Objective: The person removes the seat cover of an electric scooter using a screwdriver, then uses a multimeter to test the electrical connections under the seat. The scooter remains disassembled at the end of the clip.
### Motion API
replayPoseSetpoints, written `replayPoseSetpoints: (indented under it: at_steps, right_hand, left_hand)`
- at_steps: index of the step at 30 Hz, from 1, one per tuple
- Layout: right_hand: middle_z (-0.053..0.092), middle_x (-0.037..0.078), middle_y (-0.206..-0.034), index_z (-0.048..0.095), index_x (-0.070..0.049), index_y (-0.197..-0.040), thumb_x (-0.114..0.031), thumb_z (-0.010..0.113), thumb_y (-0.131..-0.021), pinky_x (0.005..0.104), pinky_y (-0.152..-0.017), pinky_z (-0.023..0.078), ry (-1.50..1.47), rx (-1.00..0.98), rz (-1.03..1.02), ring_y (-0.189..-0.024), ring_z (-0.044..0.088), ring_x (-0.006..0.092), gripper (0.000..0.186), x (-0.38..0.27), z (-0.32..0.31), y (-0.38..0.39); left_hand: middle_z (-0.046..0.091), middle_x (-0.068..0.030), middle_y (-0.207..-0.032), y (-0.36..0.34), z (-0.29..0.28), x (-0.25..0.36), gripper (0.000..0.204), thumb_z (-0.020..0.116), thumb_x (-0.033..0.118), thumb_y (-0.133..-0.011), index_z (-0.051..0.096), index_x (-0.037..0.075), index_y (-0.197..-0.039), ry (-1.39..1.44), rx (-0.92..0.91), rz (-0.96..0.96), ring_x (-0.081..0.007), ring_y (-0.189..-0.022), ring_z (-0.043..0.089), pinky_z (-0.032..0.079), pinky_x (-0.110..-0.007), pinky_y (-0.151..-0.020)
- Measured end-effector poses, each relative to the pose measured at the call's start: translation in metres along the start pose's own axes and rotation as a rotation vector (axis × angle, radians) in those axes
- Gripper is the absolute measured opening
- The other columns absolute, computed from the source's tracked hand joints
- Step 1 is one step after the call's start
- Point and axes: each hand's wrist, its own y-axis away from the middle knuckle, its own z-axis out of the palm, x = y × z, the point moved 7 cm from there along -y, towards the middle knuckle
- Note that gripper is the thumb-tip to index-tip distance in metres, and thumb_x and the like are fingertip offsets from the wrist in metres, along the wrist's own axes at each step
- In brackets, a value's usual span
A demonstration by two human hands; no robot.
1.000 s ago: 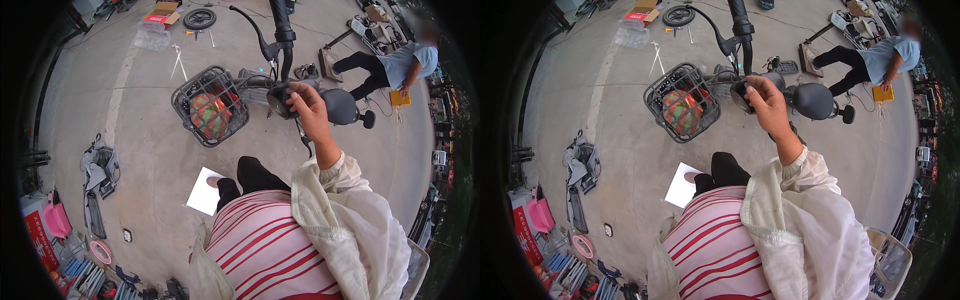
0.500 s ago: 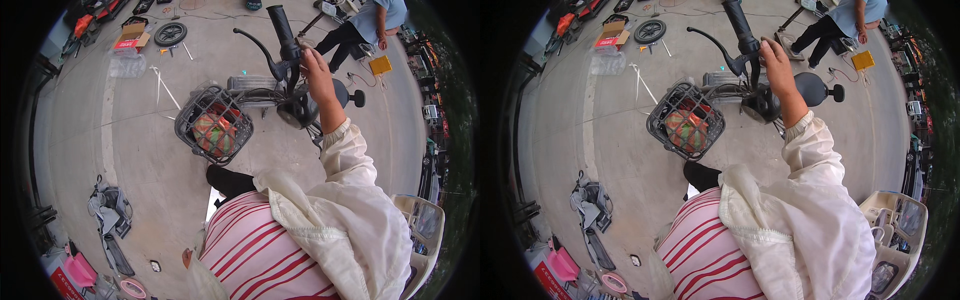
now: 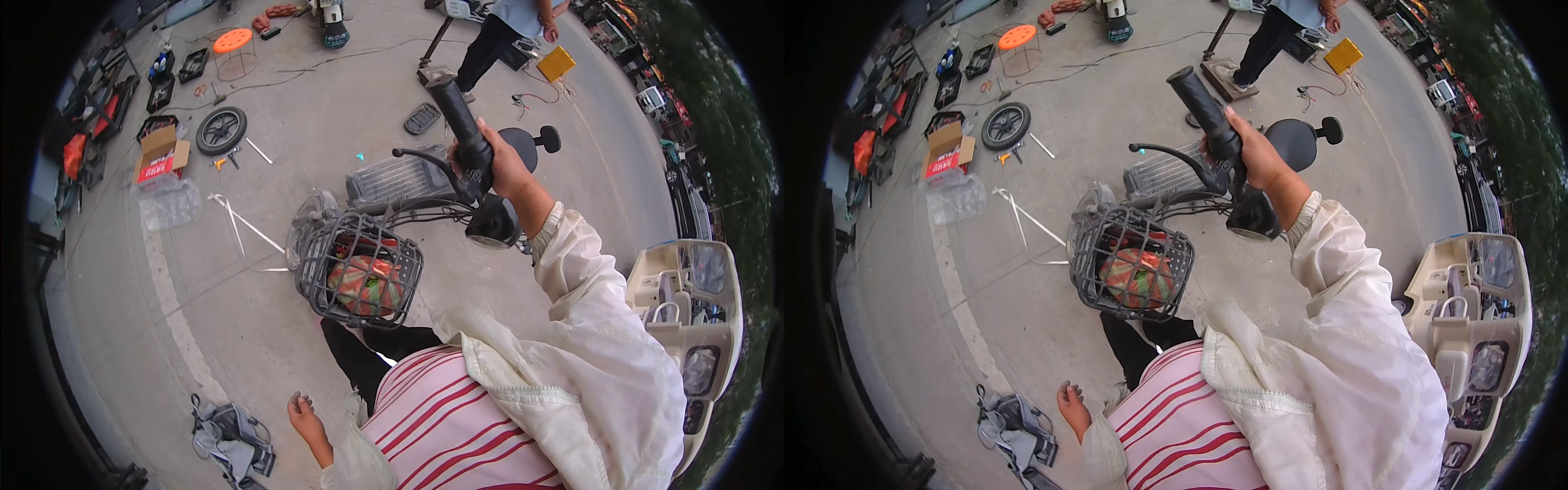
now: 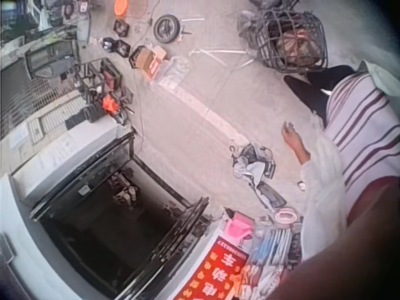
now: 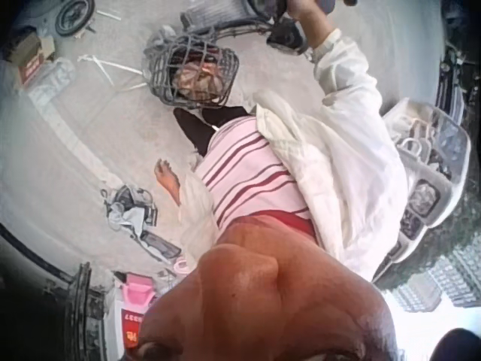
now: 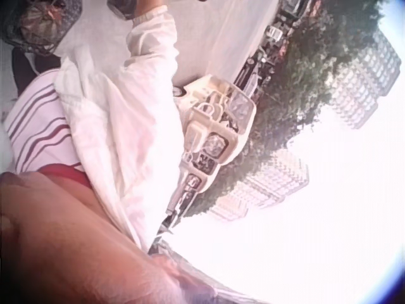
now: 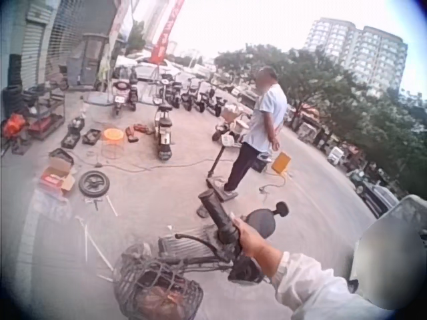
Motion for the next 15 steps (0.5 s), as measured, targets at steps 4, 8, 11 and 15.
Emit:
replayPoseSetpoints:
  at_steps: [4,8,11,15]
  right_hand:
    - [0.068,0.008,-0.087,0.065,0.000,-0.101,-0.044,0.035,-0.102,0.0277,-0.075,0.049,0.000,0.226,-0.015,-0.076,0.061,0.0159,0.053,0.006,-0.013,0.006]
    - [0.066,0.004,-0.082,0.068,0.001,-0.090,-0.044,0.036,-0.102,0.0260,-0.073,0.044,0.138,0.273,-0.118,-0.073,0.055,0.0108,0.056,-0.002,-0.017,0.009]
    - [0.061,0.004,-0.073,0.063,0.002,-0.084,-0.042,0.037,-0.102,0.0273,-0.070,0.044,0.231,0.341,-0.170,-0.069,0.053,0.0116,0.054,0.001,-0.025,0.012]
    - [0.060,0.006,-0.071,0.062,0.004,-0.084,-0.038,0.039,-0.101,0.0295,-0.072,0.044,0.257,0.416,-0.208,-0.068,0.054,0.0147,0.051,-0.011,-0.014,0.020]
  left_hand:
    - [0.063,-0.0097,-0.101,-0.073,0.055,0.135,0.026,0.051,0.015,-0.097,0.057,-0.001,-0.117,-0.003,-0.195,0.272,-0.0162,-0.091,0.060,0.048,-0.030,-0.084]
    - [0.064,-0.0093,-0.101,-0.083,0.142,0.260,0.024,0.052,0.012,-0.096,0.059,-0.002,-0.114,-0.111,-0.429,0.510,-0.0151,-0.091,0.061,0.048,-0.029,-0.085]
    - [0.066,-0.0101,-0.102,-0.059,0.233,0.316,0.026,0.054,0.013,-0.095,0.059,-0.002,-0.116,-0.130,-0.740,0.584,-0.0155,-0.094,0.062,0.048,-0.029,-0.084]
    - [0.064,-0.0139,-0.113,0.003,0.347,0.359,0.031,0.055,0.012,-0.095,0.058,-0.001,-0.123,-0.226,-1.102,0.729,-0.0173,-0.097,0.062,0.048,-0.029,-0.084]
